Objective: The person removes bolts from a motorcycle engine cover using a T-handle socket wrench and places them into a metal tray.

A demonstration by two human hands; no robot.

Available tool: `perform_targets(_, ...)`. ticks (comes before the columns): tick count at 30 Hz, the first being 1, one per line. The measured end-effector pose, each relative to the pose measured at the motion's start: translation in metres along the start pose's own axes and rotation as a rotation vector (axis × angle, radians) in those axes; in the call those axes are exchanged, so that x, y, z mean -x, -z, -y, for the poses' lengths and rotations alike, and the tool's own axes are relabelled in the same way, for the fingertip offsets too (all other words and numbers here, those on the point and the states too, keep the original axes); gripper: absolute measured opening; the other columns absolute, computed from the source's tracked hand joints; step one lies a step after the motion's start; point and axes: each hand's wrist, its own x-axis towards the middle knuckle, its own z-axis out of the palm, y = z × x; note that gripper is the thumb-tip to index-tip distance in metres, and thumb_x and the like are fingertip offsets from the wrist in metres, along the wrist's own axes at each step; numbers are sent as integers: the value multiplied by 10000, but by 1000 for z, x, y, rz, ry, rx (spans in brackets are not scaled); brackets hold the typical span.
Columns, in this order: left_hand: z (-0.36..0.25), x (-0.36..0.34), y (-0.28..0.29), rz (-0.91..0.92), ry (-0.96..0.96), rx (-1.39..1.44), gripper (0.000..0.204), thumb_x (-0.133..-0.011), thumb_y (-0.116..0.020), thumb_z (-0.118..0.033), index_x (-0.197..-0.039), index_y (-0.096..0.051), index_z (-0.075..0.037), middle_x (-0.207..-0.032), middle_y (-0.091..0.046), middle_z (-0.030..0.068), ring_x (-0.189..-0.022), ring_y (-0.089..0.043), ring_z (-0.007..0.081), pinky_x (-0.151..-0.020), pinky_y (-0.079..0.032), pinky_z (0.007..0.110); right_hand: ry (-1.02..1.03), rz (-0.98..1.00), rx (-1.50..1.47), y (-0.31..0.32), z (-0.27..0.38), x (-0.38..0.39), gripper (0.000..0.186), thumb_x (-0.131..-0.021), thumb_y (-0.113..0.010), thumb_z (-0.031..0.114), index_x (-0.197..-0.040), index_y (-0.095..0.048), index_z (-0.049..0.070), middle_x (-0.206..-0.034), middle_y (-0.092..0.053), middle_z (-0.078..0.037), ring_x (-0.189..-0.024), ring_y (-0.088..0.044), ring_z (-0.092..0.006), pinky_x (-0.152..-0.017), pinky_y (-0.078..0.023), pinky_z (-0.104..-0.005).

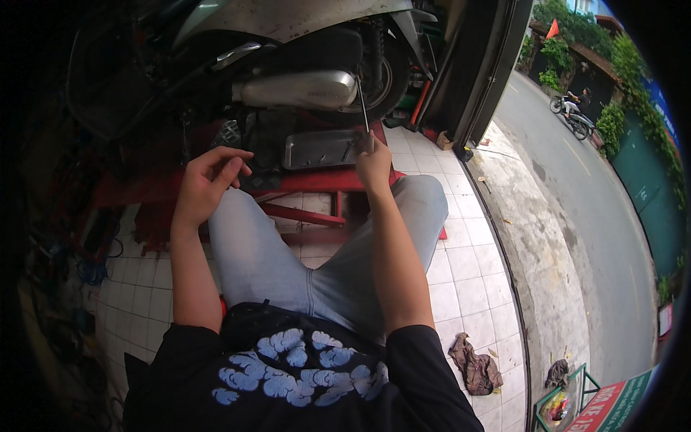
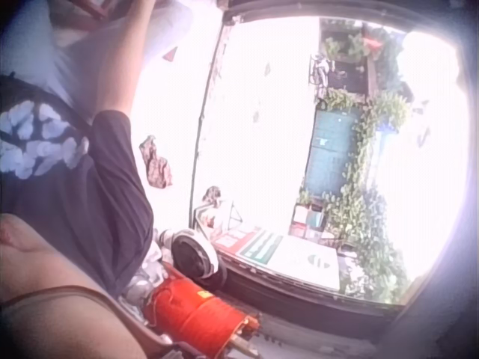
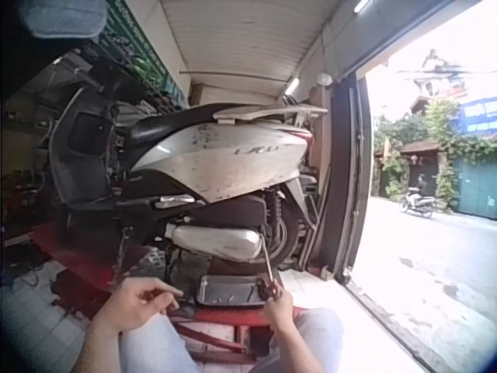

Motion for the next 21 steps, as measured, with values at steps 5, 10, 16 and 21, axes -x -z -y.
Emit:
perform_targets(5, -1, -2, 1, 0, -9, 16, 226, -966, -597, -214, -1061, -687, -29, -833, -662, 37, -685, -537, 63, -645, -446, 212, 81, -90, -46, -7, -12, -5, 423, -794, -474, -57, -1197, -603, -74, -1003, -690, -229, -928, -688, -308, -835, -503, -338)
perform_targets(10, 1, 0, 1, 6, 12, 1, 225, -965, -600, -214, -1061, -687, -30, -834, -661, 35, -690, -536, 64, -648, -448, 214, -180, -48, -497, -9, 2, -2, 393, -908, -491, 1, -1294, -533, -62, -1031, -700, -132, -831, -670, -172, -748, -514, -276)
perform_targets(16, 2, -2, -1, 5, -8, 4, 226, -956, -617, -224, -1063, -688, -38, -816, -671, 29, -694, -549, 60, -650, -454, 212, -318, 45, -818, 1, -7, -7, 448, -935, -478, 3, -1378, -437, -44, -1113, -671, -108, -644, -542, -68, -568, -443, -223)
perform_targets(21, 0, -1, -1, 19, -2, -8, 227, -963, -601, -209, -1068, -686, -27, -826, -662, 34, -698, -538, 64, -657, -450, 213, -406, 80, -1111, 3, -11, -11, 471, -927, -484, -2, -1388, -408, -56, -1165, -635, -158, -576, -449, -59, -518, -383, -199)
